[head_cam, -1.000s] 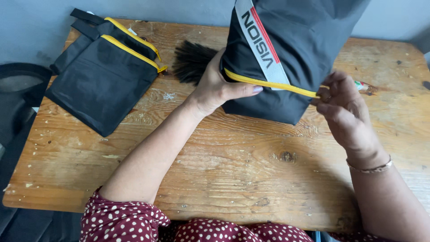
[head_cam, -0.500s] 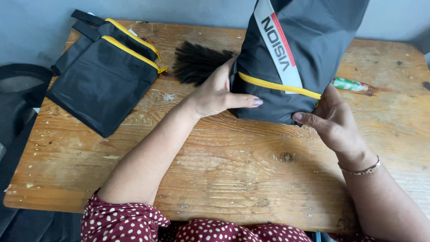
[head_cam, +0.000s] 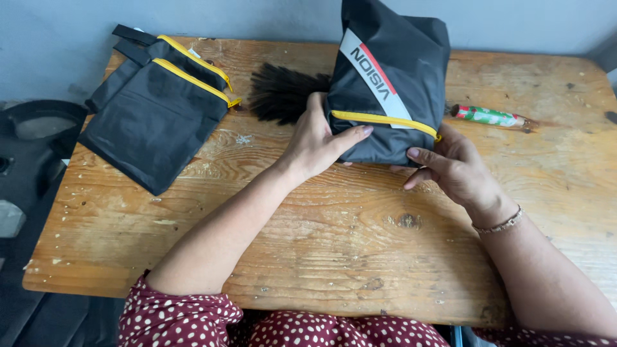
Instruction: The person folds a black drawstring bag on a wooden table, tucking in the sides and smoothing the fabric. They then place the folded bag into another black bag with a yellow zipper and close it.
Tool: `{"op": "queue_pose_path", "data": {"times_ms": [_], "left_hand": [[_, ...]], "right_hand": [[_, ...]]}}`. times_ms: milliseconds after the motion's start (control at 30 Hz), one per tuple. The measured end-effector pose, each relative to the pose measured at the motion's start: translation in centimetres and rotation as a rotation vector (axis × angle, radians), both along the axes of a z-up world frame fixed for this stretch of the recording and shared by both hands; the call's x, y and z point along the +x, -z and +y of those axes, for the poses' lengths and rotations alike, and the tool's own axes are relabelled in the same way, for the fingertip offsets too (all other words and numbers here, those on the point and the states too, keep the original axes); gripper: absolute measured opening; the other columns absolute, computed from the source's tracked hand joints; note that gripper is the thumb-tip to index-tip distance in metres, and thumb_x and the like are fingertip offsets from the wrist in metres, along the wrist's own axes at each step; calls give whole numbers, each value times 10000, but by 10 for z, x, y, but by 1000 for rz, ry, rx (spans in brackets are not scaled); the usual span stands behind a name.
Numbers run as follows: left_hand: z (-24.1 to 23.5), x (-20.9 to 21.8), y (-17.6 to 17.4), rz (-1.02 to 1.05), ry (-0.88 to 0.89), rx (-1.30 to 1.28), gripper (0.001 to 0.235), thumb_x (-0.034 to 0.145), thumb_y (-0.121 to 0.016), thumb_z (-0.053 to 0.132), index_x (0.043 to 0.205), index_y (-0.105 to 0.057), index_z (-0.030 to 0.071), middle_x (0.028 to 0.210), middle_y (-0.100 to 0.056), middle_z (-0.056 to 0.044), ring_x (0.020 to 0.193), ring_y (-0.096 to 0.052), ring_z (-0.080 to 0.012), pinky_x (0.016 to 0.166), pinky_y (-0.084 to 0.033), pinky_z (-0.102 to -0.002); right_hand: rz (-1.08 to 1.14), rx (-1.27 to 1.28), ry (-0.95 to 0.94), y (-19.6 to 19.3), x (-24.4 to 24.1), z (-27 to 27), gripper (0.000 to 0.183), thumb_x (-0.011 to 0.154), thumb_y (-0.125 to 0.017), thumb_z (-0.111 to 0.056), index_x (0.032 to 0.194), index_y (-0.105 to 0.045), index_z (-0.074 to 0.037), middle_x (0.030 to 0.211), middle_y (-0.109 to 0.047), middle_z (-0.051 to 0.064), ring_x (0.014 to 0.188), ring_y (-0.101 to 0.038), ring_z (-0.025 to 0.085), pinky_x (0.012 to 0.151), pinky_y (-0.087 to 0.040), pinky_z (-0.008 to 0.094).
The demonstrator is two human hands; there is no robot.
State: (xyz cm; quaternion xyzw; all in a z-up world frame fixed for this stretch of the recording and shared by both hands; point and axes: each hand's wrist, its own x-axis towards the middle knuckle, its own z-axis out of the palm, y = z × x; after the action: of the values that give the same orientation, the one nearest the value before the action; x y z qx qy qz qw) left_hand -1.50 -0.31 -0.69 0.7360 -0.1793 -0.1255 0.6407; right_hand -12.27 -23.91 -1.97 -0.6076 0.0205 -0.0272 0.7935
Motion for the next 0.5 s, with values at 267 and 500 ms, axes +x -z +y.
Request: {"op": "queue_pose_path", "data": {"times_ms": [267,500], "left_hand": [[32,-49,31,-84,-200,30,751,787,-851,423,1208,-412,-17,1103,-563,-260,1080,-665,-412,855,-572,-486],[34,-61,56,-140,-247,-203,529,838,-824,218,1172,-501,-37,951,-606,-171,950,-636,-224,758,-552,-374]], "right_hand": [[64,7,-118,20,6,5,414,878,-654,85,1270,-520,72,1015,-688,257,870,-756,431,546,-680,530],[84,-11,-85,17,-1,18,411,872,-660,95,1260,-527,67,1009,-679,242,902,-750,410,676,-677,565]]}}
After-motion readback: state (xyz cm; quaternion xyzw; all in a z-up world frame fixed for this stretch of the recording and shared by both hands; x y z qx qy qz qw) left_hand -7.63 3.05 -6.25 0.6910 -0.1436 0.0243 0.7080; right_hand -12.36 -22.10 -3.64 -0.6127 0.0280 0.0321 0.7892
